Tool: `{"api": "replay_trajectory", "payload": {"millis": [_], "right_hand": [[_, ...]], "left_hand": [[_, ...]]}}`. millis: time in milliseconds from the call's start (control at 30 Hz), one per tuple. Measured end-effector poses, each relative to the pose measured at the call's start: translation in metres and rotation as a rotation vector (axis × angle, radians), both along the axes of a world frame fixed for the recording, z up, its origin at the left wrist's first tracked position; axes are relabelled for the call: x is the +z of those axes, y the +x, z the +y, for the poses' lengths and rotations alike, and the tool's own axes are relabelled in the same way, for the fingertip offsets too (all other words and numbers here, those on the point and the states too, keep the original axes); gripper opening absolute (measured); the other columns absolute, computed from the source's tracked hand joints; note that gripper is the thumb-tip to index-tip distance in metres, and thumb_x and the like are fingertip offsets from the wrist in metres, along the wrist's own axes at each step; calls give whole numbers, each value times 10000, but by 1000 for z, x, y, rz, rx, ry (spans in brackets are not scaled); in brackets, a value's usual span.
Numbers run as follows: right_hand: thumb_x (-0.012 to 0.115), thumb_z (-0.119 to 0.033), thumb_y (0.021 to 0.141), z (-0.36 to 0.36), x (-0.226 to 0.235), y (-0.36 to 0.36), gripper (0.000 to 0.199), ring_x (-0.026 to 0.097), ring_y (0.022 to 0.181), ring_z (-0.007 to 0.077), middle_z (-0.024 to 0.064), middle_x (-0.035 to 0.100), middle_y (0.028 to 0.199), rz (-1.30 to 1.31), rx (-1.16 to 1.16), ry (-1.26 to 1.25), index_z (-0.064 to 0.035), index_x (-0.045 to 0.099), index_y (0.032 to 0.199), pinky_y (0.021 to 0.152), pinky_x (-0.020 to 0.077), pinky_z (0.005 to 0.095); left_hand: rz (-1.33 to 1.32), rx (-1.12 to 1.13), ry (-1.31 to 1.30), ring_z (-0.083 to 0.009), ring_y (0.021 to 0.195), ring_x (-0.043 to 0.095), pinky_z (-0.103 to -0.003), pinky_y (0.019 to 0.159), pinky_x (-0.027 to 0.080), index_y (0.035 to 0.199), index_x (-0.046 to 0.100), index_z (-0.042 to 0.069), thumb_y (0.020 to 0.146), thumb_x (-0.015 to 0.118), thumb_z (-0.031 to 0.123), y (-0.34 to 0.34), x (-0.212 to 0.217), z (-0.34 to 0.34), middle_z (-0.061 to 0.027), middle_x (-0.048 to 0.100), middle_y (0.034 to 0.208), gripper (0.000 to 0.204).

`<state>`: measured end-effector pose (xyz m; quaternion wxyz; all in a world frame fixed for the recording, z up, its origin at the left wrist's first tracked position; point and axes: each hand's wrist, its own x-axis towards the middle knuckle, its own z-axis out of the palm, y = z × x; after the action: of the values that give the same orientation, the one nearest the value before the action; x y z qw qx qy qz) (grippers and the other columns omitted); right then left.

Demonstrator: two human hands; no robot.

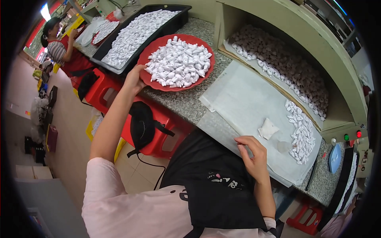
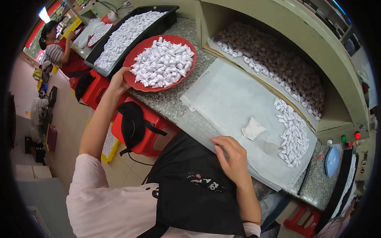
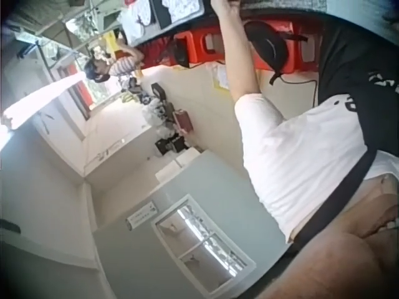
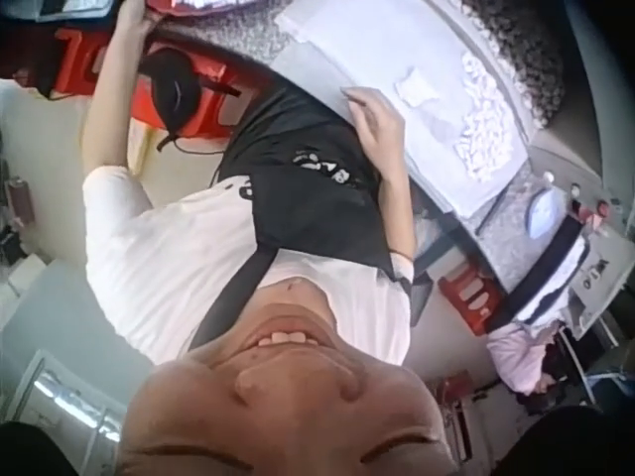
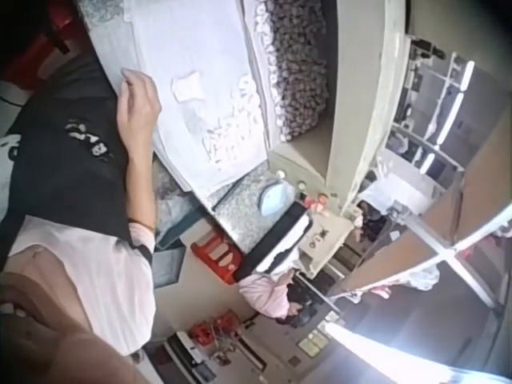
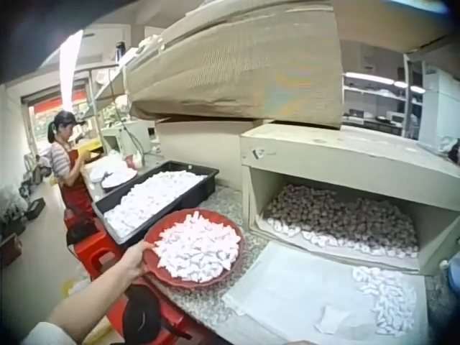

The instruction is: Applying a substance from a squeeze bottle to small components and placing them into individual white bags.

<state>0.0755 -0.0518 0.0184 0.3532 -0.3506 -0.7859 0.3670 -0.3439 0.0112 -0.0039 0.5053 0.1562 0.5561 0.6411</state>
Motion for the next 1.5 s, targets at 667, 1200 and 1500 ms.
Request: {"api": "replay_trajectory", "payload": {"millis": [667, 1200, 1500], "right_hand": [[440, 70, 741, -29, 3, 119, 125, 527, 595, 180, 133, 555, 644, 462, -633, 151, 30, 529, 820, 556, 425, 252], [519, -300, 770, 282, -11, 230, 435, 431, 1020, 350, 179, 484, 1092, -874, -848, 261, -4, 473, 1086, 875, 332, 395], [507, -380, 778, 351, -32, 239, 452, 483, 965, 303, 171, 528, 1032, -528, -661, 356, -24, 512, 1057, 835, 371, 371]], "left_hand": [[1424, -1330, 482, -317, 1184, 301, -496, 966, 192, 1188, 437, 195, 799, 461, 416, 454, 43, 190, -137, 380, 1243, 447], [1393, -742, 852, -247, 855, 537, -347, 758, 415, 1008, 543, 65, 710, 583, 250, 478, 14, 308, -137, 574, 902, 352], [1449, -724, 734, -256, 838, 538, -339, 722, 421, 970, 549, 46, 713, 557, 196, 343, 18, 315, -149, 574, 880, 298]]}}
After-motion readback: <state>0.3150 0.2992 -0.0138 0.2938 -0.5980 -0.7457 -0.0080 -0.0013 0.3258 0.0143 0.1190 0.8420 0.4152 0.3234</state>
